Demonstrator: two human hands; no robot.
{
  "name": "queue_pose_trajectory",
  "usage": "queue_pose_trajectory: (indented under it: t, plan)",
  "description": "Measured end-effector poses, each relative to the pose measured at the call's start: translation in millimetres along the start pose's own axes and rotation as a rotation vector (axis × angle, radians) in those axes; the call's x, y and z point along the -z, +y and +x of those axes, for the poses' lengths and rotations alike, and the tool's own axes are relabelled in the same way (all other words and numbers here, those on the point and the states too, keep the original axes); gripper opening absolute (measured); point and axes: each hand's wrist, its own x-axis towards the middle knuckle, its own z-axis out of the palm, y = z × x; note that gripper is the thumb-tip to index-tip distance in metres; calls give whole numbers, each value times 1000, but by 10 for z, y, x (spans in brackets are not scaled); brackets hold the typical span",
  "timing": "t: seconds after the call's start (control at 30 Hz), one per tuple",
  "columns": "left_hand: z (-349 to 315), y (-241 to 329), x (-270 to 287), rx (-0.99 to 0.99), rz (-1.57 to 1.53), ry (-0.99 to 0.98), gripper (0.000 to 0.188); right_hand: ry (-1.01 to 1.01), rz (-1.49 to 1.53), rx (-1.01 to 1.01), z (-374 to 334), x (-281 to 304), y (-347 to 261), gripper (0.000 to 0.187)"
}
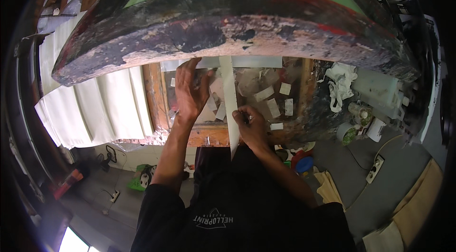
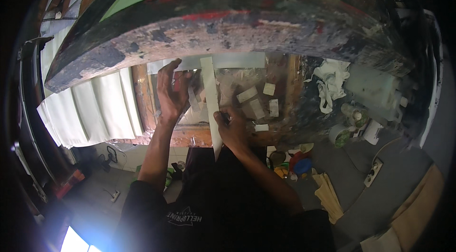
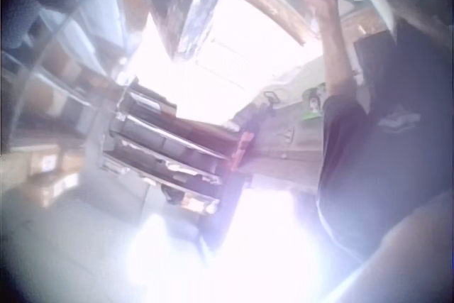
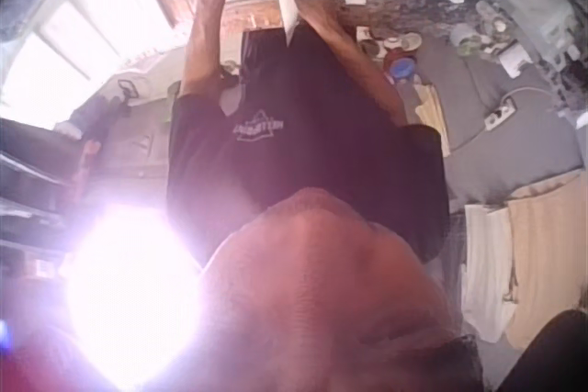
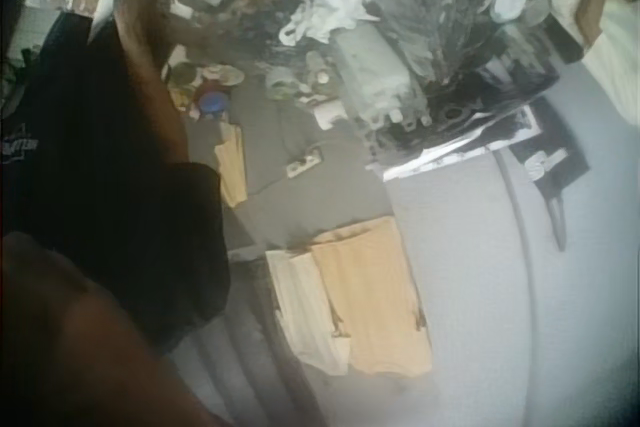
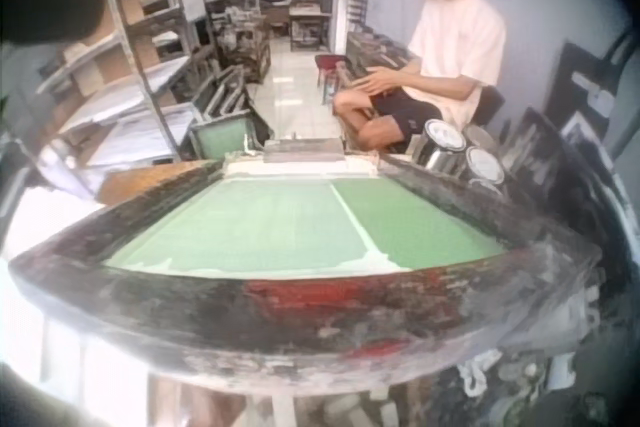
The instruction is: The person places a translucent sheet onto a wooden screen printing frame, smooths it, and then uses a squeegee to press it down. They repeat this process with additional sheets, aligning and securing them on the frame.
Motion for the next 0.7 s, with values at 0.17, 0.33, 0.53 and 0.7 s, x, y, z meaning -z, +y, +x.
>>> queue_pose_trajectory:
  t: [0.17, 0.33, 0.53, 0.7]
  plan:
    - [14, -185, 78, -297, 118, -178, 54, 42, 216, 29, -67, -145, -47, 18]
    - [118, -256, 31, -342, 104, -376, 57, 113, 312, 6, -58, -317, -46, 18]
    - [93, -303, -37, -349, 182, -429, 62, 179, 273, -15, -54, -386, -170, 18]
    - [82, -341, -26, -313, 160, -477, 65, 218, 242, 13, -95, -428, -147, 18]
